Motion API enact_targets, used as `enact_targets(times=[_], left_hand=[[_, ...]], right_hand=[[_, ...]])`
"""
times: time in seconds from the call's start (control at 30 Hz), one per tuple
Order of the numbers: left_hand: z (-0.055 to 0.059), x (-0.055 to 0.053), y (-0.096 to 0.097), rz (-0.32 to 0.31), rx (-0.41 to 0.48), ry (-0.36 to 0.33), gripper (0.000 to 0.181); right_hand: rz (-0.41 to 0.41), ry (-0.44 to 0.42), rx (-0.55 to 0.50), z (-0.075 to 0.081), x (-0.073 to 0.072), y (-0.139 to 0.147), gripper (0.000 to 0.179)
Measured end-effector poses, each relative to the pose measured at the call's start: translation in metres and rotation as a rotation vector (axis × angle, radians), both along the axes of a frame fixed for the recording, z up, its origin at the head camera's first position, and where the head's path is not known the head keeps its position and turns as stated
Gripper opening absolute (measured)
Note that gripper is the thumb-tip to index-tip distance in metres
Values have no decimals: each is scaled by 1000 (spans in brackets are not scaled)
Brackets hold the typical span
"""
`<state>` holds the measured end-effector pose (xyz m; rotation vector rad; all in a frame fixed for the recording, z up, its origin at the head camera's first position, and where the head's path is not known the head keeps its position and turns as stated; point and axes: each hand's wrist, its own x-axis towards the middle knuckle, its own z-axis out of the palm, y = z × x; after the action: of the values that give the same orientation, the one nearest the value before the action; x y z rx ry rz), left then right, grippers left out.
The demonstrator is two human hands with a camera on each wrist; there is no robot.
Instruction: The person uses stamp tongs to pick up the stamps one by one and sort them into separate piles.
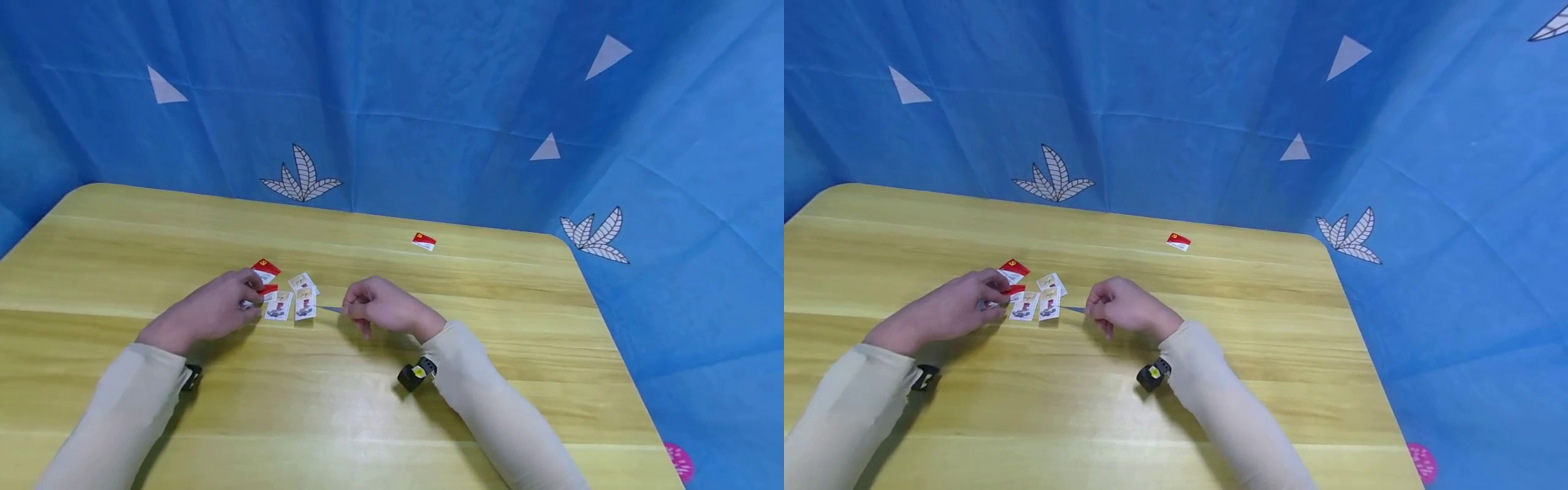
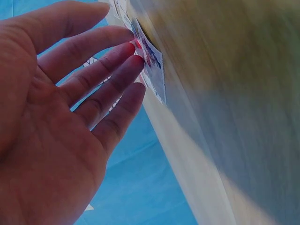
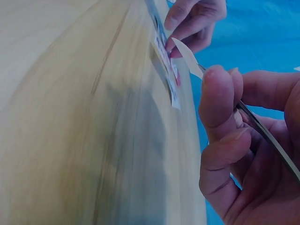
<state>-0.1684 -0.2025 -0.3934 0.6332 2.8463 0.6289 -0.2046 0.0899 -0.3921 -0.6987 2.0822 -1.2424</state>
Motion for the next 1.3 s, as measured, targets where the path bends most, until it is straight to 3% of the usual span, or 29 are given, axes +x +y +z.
enact_targets(times=[0.13,0.5,0.83,1.13,1.3], left_hand=[[0,0,0,18,-11,-8,23],[1,-2,-2,-47,21,42,14],[1,3,1,42,-18,-38,23],[-1,0,-1,-16,11,-11,19],[0,1,-3,-4,18,-19,19]], right_hand=[[-19,-5,8,0,-1,8,17],[-62,2,11,2,-6,28,17],[-85,14,21,1,-7,43,19],[-127,7,34,5,-6,63,20],[-149,13,40,5,-8,76,21]])
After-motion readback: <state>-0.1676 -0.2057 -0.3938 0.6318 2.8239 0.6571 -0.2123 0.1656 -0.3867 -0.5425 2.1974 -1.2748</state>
